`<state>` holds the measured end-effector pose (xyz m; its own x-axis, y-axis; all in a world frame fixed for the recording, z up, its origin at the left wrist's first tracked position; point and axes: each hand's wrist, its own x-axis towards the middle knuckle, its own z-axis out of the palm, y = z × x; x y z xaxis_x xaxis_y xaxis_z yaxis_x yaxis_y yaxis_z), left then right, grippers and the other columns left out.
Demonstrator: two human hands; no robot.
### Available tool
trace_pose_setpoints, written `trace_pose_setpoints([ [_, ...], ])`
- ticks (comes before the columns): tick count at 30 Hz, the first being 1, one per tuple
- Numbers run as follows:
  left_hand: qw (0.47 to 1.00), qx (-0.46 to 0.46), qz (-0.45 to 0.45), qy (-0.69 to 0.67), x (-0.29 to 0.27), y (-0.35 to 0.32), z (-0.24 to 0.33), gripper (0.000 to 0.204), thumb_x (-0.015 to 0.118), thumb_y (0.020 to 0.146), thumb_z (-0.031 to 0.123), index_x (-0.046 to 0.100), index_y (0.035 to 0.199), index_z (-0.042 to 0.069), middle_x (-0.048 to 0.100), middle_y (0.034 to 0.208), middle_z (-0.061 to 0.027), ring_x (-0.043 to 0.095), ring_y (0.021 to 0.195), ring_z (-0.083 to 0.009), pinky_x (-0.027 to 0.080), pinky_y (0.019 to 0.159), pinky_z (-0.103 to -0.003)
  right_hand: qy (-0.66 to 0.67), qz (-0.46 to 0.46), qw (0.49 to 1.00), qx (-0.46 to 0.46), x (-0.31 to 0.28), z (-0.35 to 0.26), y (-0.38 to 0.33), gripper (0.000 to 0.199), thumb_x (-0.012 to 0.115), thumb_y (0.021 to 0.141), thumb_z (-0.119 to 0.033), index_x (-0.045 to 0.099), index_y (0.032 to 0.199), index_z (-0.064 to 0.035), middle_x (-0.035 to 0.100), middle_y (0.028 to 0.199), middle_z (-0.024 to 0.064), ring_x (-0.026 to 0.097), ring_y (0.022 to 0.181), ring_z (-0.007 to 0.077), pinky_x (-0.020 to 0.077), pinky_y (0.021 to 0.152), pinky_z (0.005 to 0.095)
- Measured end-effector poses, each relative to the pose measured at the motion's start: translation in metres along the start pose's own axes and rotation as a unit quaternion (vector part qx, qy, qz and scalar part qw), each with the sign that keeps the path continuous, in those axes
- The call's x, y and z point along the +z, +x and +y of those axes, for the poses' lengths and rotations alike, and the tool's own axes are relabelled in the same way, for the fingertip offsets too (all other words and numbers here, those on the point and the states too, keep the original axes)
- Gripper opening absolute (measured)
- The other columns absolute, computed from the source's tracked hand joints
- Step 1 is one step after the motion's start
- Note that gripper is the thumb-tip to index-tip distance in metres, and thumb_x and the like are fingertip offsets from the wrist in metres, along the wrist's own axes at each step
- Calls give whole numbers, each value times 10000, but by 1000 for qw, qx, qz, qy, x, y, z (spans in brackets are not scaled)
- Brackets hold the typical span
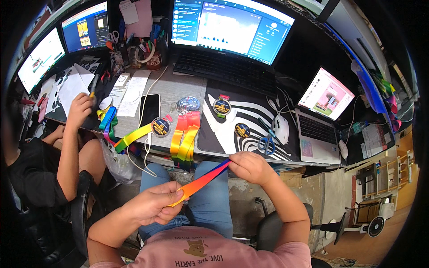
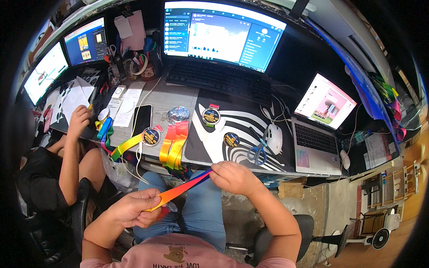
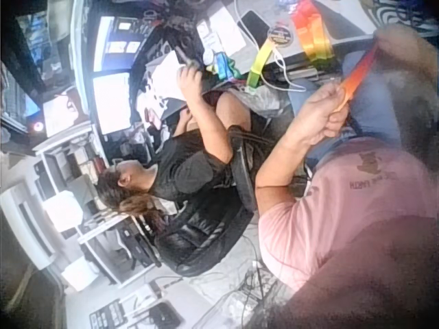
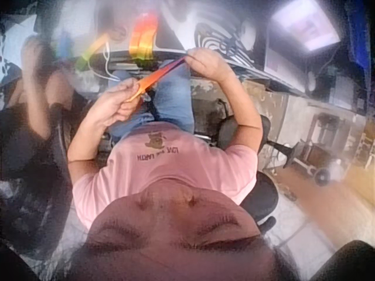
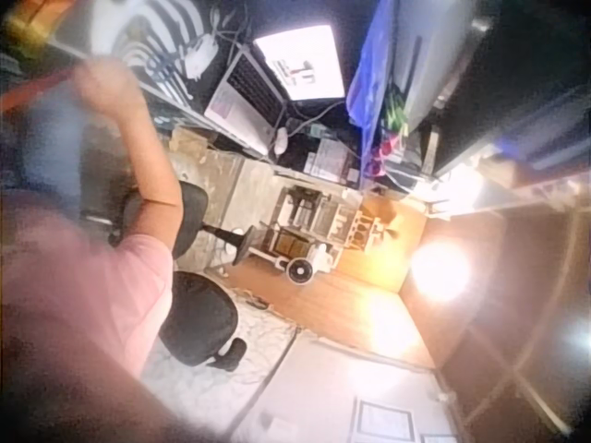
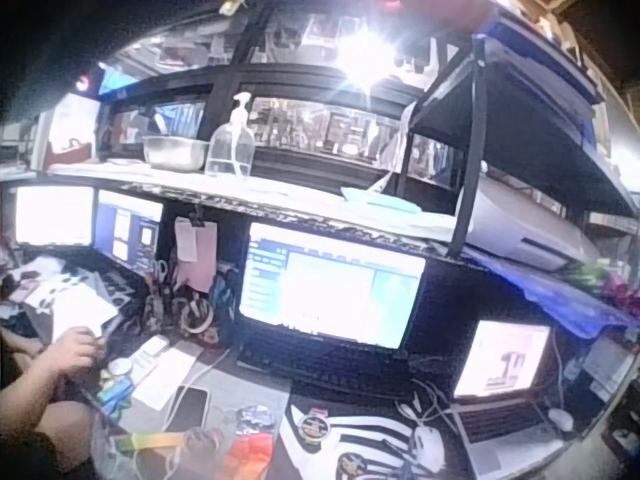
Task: The person sits at a desk and repeatedly picks up round medals and colorful ribbons. They thread the ribbon through the medal's loop, adjust the ribbon length, and place the assembled medal on the desk. This process is repeated for several medals.
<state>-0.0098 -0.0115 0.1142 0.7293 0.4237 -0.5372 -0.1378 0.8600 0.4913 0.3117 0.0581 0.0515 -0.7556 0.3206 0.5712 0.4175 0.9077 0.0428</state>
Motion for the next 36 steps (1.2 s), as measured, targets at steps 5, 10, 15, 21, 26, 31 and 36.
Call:
trace_pose_setpoints([
  [5,1000,0,23,4,-3,3,1,217,444,1037,325,428,979,117,365,624,21,247,477,-47,183,408,-209,-75,27,997,-14,-1,3,-6,194,681,734,-105,597,903,-60,666,1031,92,642,837,232,531,693,335],
  [10,999,-8,36,8,3,9,-5,220,435,1041,330,410,982,119,359,624,23,244,487,-51,189,417,-210,-175,73,980,55,8,0,4,123,642,756,-106,602,868,-69,691,1063,55,606,865,226,474,755,349],
  [15,989,116,16,90,17,2,2,231,451,1038,295,450,969,74,505,683,-14,421,502,-86,364,462,-230,-27,162,984,71,40,2,0,167,616,705,32,585,852,-41,706,1041,81,621,803,255,493,672,363],
  [21,958,245,19,150,38,-12,17,206,583,969,105,581,1098,-55,618,963,-81,624,952,-141,485,874,-248,132,184,966,128,79,-32,14,152,609,694,25,613,845,9,692,1092,162,647,736,275,540,652,343],
  [26,823,469,47,317,37,-5,24,242,778,742,3,698,969,-12,550,1112,-119,559,1050,-208,447,906,-306,283,194,904,256,88,-56,44,147,600,725,65,664,837,-4,716,1056,129,702,783,258,550,709,320],
  [31,659,588,108,457,36,6,44,249,798,715,-1,702,944,12,559,1216,-145,568,1118,-246,468,941,-366,375,157,840,359,84,-66,53,194,619,755,89,699,887,-30,730,976,114,711,863,248,553,754,325],
  [36,552,622,153,534,34,21,48,311,761,728,-30,718,1031,26,682,1087,-157,680,950,-247,530,846,-322,386,190,845,319,97,-67,45,207,642,740,104,714,892,-15,721,960,143,709,868,276,547,762,332],
])
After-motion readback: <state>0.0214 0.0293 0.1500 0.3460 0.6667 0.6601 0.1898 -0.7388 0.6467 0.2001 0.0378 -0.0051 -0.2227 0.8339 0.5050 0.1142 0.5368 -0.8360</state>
